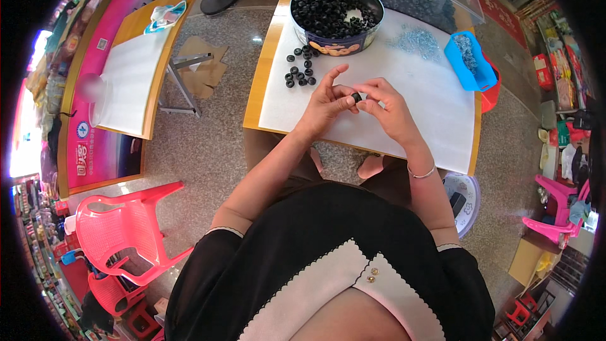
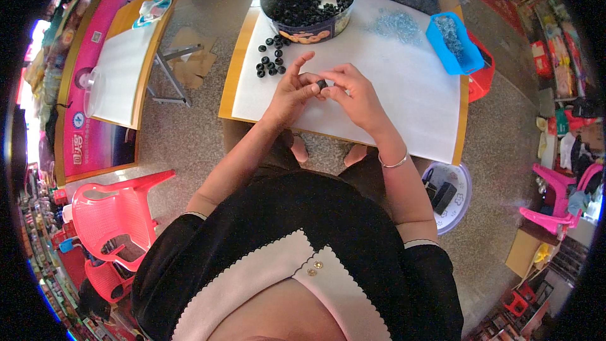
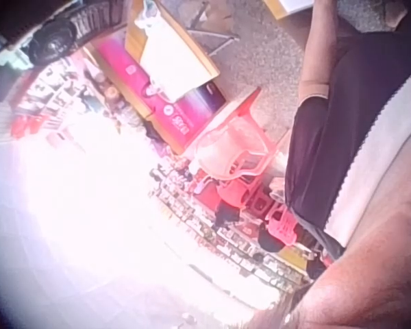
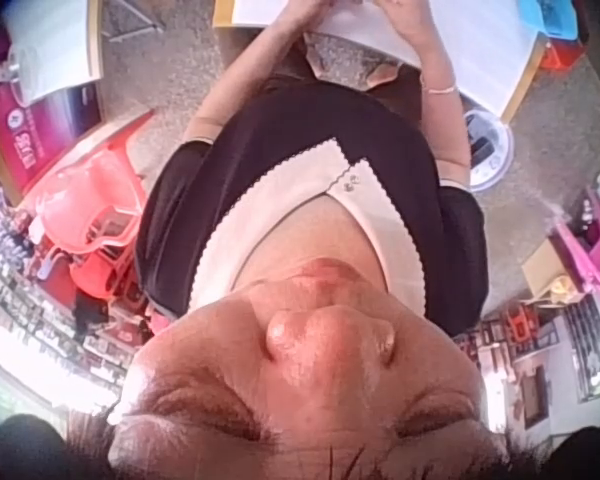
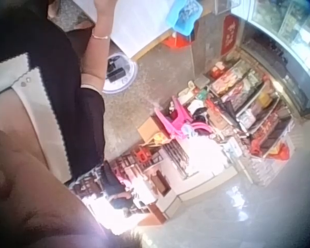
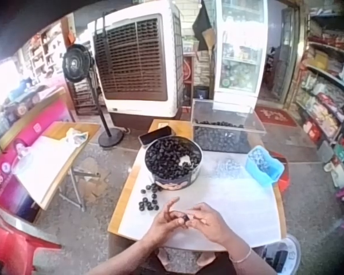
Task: The person assembles small black plastic or rubber components by hand on a white surface.
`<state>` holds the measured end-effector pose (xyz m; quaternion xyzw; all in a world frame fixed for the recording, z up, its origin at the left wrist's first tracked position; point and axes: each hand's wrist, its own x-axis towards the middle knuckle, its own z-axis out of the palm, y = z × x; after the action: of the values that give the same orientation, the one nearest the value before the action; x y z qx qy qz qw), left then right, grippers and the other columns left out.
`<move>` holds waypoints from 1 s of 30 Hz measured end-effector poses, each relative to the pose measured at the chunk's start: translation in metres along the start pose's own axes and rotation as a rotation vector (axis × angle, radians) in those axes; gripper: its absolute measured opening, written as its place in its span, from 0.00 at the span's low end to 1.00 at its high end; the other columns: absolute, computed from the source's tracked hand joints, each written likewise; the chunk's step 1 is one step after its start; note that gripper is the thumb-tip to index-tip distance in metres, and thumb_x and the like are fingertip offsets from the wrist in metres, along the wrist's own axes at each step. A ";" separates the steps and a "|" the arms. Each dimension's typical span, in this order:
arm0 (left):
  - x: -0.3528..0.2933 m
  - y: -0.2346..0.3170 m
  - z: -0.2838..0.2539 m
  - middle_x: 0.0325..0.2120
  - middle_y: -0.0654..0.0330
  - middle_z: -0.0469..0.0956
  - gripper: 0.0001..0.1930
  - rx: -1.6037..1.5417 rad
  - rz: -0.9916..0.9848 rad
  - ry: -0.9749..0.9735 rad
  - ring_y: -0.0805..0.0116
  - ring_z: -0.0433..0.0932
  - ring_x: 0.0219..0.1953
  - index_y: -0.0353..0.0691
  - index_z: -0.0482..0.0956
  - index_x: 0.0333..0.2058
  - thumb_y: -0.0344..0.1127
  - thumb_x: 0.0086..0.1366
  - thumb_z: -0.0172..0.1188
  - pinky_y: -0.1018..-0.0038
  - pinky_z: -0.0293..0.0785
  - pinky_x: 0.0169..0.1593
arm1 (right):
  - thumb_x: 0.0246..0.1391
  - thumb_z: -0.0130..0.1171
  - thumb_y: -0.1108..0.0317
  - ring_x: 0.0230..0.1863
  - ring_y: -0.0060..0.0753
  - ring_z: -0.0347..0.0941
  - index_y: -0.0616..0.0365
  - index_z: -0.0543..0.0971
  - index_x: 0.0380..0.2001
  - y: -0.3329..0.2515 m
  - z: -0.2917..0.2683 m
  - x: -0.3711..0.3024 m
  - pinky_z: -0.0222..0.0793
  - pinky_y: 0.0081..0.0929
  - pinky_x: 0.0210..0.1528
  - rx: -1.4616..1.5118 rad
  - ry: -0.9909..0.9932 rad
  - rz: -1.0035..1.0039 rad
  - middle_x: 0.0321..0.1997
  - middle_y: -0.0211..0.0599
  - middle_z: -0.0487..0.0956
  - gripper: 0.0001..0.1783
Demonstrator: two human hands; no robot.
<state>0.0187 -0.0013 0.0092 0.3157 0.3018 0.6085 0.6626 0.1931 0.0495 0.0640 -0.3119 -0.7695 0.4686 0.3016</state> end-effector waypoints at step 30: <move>0.001 0.003 -0.007 0.41 0.57 0.75 0.32 -0.172 -0.109 -0.039 0.69 0.75 0.35 0.34 0.51 0.61 0.28 0.62 0.56 0.74 0.72 0.42 | 0.56 0.49 0.75 0.40 0.25 0.69 0.62 0.75 0.42 0.009 0.029 0.003 0.68 0.21 0.39 0.246 0.057 -0.045 0.47 0.36 0.70 0.11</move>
<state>0.0111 0.0005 0.0069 0.2524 0.2523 0.5890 0.7251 0.1712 0.0393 0.0451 -0.2682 -0.7041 0.5434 0.3701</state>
